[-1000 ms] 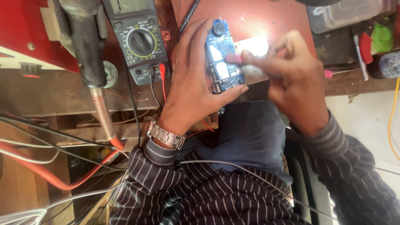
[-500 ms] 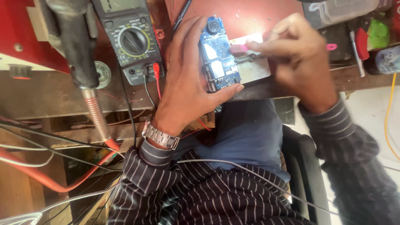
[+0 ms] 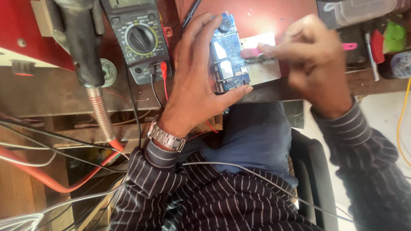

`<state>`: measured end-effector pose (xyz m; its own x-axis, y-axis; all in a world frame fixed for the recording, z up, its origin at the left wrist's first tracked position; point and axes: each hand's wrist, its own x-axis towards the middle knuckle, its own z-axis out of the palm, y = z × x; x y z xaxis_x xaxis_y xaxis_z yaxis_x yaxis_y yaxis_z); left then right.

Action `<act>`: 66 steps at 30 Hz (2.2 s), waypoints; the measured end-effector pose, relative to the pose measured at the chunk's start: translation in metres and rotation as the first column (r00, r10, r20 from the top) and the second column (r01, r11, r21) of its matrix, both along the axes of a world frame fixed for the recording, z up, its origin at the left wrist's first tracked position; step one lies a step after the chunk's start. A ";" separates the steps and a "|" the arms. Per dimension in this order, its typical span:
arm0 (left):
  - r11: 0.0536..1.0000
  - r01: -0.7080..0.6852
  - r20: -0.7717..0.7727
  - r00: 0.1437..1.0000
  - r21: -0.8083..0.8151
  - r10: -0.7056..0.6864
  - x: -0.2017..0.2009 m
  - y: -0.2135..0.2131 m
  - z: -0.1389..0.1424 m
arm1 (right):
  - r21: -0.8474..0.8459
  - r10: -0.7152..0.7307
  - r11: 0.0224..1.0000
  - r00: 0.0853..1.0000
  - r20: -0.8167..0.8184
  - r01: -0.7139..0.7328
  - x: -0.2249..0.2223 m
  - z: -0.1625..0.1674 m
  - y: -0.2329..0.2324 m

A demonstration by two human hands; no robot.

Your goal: The person uses a multimeter to test points on a small blue circuit board, then applies a liquid from a bottle and scrubs the board with a toothbrush. The person continues to test and clean the board throughout the clip.

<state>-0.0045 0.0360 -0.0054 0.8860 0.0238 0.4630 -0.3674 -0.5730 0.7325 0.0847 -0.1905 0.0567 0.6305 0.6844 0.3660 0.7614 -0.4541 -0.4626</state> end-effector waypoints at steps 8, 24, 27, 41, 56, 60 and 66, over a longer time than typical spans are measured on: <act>1.000 0.007 0.010 1.000 0.006 -0.007 0.000 0.001 0.003 | 0.108 -0.112 0.987 0.993 -0.046 0.116 -0.004 -0.012 -0.020; 0.997 -0.015 -0.049 0.999 0.076 0.019 0.003 0.000 0.006 | 0.194 -0.175 0.960 0.973 -0.149 0.202 -0.010 -0.037 -0.003; 1.000 -0.002 -0.053 0.999 0.010 0.002 0.001 0.000 0.005 | 0.231 -0.219 0.946 0.974 -0.065 0.228 -0.017 -0.041 0.001; 0.998 0.045 -0.059 0.997 -0.042 -0.047 0.001 0.002 0.007 | 0.197 -0.272 0.953 0.933 0.236 0.228 -0.029 -0.032 0.008; 0.998 0.057 -0.052 0.997 -0.006 -0.057 0.003 0.002 0.002 | 0.306 -0.252 0.921 0.968 0.001 0.240 -0.026 -0.051 0.001; 0.998 0.058 -0.072 0.996 -0.015 -0.058 0.003 0.001 0.004 | 0.313 -0.228 0.921 0.972 -0.054 0.233 -0.023 -0.047 0.002; 0.999 0.041 -0.110 0.993 -0.032 -0.044 0.003 0.000 0.006 | 0.241 -0.172 0.950 0.978 -0.120 0.197 -0.017 -0.023 -0.003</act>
<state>-0.0016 0.0360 0.0004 0.9323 -0.0026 0.3616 -0.3066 -0.5359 0.7866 0.0682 -0.1936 0.0342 0.7778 0.4471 0.4417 0.6215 -0.4427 -0.6463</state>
